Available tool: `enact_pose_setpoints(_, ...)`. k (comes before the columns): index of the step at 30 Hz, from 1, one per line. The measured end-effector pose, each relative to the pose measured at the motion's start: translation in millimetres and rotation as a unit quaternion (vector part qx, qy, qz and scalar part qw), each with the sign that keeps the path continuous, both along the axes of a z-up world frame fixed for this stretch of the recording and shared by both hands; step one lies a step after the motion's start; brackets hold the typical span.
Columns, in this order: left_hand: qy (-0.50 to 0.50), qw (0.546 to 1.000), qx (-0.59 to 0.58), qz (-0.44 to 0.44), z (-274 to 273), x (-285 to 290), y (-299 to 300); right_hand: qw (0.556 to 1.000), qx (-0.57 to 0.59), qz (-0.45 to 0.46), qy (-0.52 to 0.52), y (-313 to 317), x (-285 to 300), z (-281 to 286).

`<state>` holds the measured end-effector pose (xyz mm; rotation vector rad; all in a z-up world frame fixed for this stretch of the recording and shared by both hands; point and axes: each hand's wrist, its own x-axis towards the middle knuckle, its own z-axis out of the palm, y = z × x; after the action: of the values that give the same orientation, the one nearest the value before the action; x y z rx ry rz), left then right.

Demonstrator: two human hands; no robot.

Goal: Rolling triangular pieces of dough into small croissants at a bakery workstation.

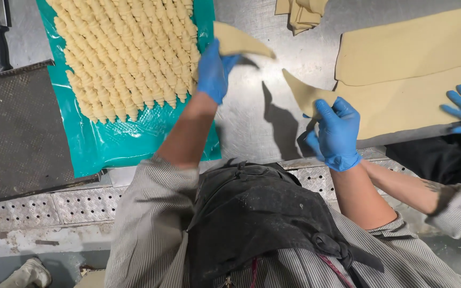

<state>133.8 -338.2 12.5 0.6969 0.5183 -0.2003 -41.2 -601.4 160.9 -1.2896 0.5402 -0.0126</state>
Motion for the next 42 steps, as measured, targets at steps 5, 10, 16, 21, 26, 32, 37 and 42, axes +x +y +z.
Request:
enact_pose_setpoints(5, 0.066, 0.958, 0.139, -0.24, 11.2, -51.6, -36.2, 0.95, -0.268, 0.121, -0.102, 6.4, 9.5, -4.3)
enact_pose_setpoints(10, 0.118, 0.928, -0.102, -0.339, 57.8, -127.7, -49.4, 0.852, -0.396, 0.317, -0.129, 46.1, 11.0, 16.0)
enact_pose_setpoints(16, 0.008, 0.964, -0.025, -0.265, 31.7, -157.4, -24.9, 0.955, -0.187, 0.221, 0.06, 37.9, 13.6, -73.7)
enact_pose_setpoints(21, 0.022, 0.953, -0.174, -0.248, 25.3, -179.4, -18.6, 0.891, 0.282, 0.273, 0.228, 66.0, 44.5, -87.6)
enact_pose_setpoints(26, 0.165, 0.945, 0.042, -0.279, -7.2, -212.2, -7.3, 0.937, 0.114, 0.289, 0.159, 71.6, 49.3, -103.2)
enact_pose_setpoints(32, -0.073, 0.835, 0.485, -0.25, 4.1, -230.9, 15.6, 0.881, -0.02, 0.387, 0.272, 85.3, 36.5, -80.1)
enact_pose_setpoints(37, -0.337, 0.527, 0.678, -0.386, -25.8, -239.1, -8.8, 0.892, 0.018, 0.41, 0.191, 88.2, 47.1, -137.9)
enact_pose_setpoints(42, -0.427, 0.345, 0.653, -0.523, -37.0, -237.1, -15.0, 0.911, 0.103, 0.356, 0.18, 95.9, 82.7, -133.9)
